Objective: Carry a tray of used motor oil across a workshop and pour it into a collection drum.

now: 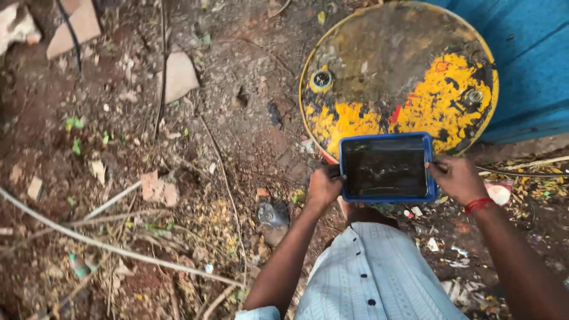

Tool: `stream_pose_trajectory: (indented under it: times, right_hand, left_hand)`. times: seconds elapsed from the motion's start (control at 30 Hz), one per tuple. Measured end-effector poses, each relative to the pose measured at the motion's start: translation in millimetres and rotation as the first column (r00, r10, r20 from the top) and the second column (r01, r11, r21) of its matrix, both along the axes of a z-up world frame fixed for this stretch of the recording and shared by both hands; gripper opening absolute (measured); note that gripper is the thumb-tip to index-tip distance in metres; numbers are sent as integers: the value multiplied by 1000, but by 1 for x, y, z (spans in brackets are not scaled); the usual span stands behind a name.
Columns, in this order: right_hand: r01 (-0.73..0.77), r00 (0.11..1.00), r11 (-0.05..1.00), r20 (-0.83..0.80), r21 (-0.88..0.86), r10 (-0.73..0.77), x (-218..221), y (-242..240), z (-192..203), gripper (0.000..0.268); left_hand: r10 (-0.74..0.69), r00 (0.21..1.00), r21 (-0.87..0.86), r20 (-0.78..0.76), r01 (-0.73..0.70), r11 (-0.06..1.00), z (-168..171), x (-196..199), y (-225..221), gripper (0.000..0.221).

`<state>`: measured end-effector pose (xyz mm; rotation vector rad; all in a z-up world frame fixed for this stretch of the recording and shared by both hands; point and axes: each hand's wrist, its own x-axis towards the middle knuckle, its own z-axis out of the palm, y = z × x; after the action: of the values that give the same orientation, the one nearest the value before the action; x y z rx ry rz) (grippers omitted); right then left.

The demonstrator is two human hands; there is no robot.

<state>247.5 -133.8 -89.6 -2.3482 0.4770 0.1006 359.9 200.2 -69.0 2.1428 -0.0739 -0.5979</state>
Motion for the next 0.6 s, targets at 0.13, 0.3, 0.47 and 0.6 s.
stream_pose_trajectory:
  times: [0.13, 0.3, 0.47, 0.6]
  right_hand:
    - [90, 996, 991, -22, 100, -88, 30, 6, -5, 33]
    - [150, 989, 981, -31, 123, -147, 40, 14, -18, 30]
    - [239, 970, 964, -82, 121, -230, 56, 15, -23, 29]
    - [264, 959, 964, -116, 40, -258, 51, 16, -39, 28]
  left_hand:
    - [-57, 998, -46, -16, 56, 997, -27, 42, -3, 36]
    - [-168, 986, -43, -26, 166, 985, -59, 65, -6, 36]
    - [-178, 979, 152, -96, 192, 970, -46, 94, -25, 35]
    - [-283, 958, -5, -53, 284, 959, -83, 110, -22, 36]
